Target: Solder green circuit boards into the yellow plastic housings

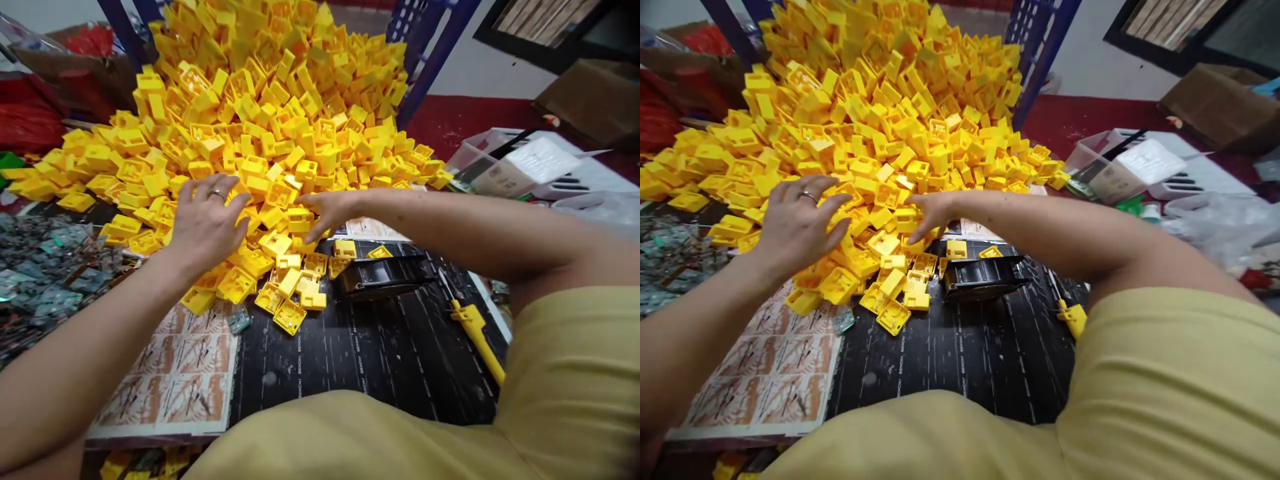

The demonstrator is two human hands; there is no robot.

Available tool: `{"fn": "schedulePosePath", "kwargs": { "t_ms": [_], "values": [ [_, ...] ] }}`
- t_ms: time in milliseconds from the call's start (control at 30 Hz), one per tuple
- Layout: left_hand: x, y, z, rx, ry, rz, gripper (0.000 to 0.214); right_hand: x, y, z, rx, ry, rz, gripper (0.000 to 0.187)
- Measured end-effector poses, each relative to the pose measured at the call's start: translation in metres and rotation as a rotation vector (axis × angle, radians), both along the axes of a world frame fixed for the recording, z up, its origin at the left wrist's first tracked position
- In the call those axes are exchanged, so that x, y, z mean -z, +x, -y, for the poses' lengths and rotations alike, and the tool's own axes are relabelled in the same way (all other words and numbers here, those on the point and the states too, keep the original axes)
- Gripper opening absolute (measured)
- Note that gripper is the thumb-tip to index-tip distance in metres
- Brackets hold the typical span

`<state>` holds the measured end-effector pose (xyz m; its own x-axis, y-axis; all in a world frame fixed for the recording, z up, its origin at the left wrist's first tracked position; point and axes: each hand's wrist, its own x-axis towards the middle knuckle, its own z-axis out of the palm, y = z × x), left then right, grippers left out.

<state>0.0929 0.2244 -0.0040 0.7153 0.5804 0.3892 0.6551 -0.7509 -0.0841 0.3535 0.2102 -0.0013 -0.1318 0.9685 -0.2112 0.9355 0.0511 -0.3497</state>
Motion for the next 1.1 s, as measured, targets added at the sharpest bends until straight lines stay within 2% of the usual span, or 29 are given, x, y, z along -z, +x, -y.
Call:
{"fn": "schedulePosePath", "kwargs": {
  "t_ms": [67,133,200,267,300,400,467,567,633,700,833,933,1000,1100],
  "values": [
    [-0.003,0.018,0.006,0.205,-0.088,0.070,0.034,-0.035,0.014,0.016,-0.026,-0.082,0.062,0.084],
    [-0.004,0.046,0.011,0.417,-0.240,0.020,0.035,-0.064,0.032,0.049,-0.054,-0.152,0.122,0.077],
    [-0.006,0.081,0.012,0.571,-0.390,-0.086,0.035,-0.078,0.043,0.094,-0.070,-0.170,0.207,0.080],
    [-0.009,0.120,0.010,0.644,-0.479,-0.196,0.034,-0.074,0.046,0.141,-0.069,-0.010,0.538,0.087],
    [-0.009,0.139,0.010,0.668,-0.498,-0.255,0.035,-0.066,0.044,0.162,-0.055,0.024,0.590,0.079],
    [-0.005,0.191,0.018,0.777,-0.489,-0.425,0.038,-0.040,0.031,0.210,-0.007,0.121,0.645,0.044],
    [0.005,0.218,0.031,0.801,-0.480,-0.517,0.045,-0.030,0.022,0.233,-0.005,0.195,0.648,0.038],
    [0.027,0.242,0.053,0.723,-0.482,-0.601,0.065,-0.031,0.012,0.262,-0.058,0.379,0.633,0.031],
    [0.039,0.244,0.060,0.678,-0.459,-0.616,0.063,-0.035,0.011,0.279,-0.066,0.448,0.639,0.028],
    [0.046,0.235,0.060,0.638,-0.419,-0.622,0.056,-0.036,0.016,0.293,-0.024,0.438,0.648,0.027],
    [0.041,0.194,0.051,0.629,-0.374,-0.689,0.050,-0.031,0.039,0.302,0.281,0.284,0.608,0.041],
    [0.032,0.156,0.049,0.690,-0.355,-0.744,0.044,-0.027,0.055,0.283,0.435,0.211,0.579,0.050],
    [0.028,0.135,0.050,0.716,-0.337,-0.776,0.040,-0.025,0.059,0.258,0.467,0.189,0.545,0.051],
    [0.024,0.114,0.050,0.735,-0.311,-0.787,0.040,-0.021,0.057,0.216,0.483,0.189,0.459,0.042]
  ]
}}
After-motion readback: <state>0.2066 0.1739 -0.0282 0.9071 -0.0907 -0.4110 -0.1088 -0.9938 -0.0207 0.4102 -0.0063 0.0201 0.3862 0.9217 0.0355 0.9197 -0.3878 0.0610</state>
